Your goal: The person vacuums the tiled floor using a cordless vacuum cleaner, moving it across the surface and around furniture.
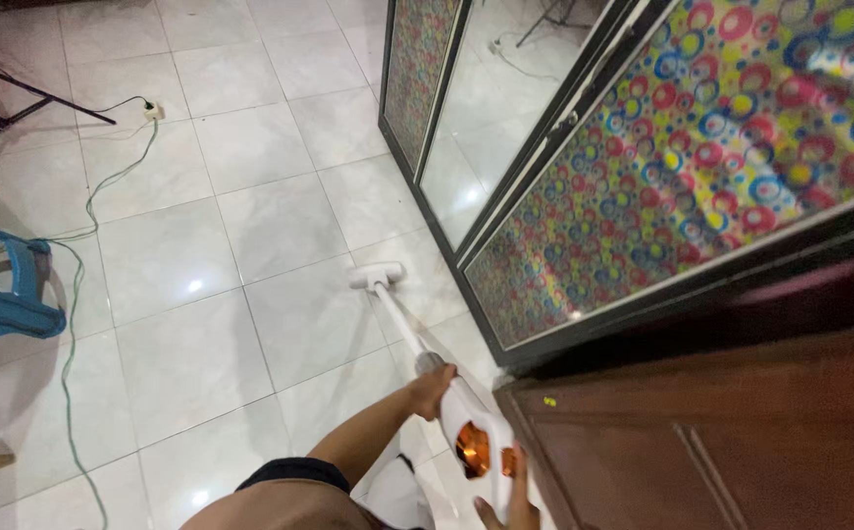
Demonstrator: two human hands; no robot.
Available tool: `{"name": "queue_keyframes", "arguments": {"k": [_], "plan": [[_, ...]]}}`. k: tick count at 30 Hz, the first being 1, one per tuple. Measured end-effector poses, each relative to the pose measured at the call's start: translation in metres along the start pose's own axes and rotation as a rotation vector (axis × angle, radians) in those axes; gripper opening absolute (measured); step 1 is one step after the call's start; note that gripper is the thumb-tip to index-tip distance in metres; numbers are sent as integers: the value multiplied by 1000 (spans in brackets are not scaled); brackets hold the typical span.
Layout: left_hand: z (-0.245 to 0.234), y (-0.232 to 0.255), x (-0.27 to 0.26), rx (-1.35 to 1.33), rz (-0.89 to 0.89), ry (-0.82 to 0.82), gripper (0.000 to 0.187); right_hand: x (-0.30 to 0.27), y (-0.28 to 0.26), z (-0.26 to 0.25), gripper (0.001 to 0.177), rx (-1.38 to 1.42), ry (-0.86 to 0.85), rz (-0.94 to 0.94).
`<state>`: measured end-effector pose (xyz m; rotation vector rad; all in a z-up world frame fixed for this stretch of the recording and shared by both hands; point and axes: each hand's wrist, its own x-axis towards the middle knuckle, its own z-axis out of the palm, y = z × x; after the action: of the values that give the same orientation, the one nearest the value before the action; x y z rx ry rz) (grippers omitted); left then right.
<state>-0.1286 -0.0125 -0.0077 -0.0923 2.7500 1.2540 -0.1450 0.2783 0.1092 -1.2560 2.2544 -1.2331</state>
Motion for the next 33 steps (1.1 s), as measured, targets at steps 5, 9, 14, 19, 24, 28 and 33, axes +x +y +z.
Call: {"name": "queue_keyframes", "arguments": {"k": [5,9,14,19,24,28,33], "plan": [[-38,-47,24,-31,-114,111,102,80,-52,4,116,87,-248,581],[-50,-69,20,-72,-226,208,97,116,-78,4,107,27,-374,556],[-38,-60,24,-743,-400,289,77,116,-76,-11,111,37,-398,392],[-13,-32,17,-106,-186,402,93,114,-68,-62,115,28,-488,768],[3,6,-14,-110,-277,423,97,97,-41,-92,121,64,-610,606],[8,21,-73,-202,-355,460,106,82,-69,-72,124,94,-482,-448],[25,28,-164,-239,-332,552,111,25,-164,-51,114,-6,-737,512]]}}
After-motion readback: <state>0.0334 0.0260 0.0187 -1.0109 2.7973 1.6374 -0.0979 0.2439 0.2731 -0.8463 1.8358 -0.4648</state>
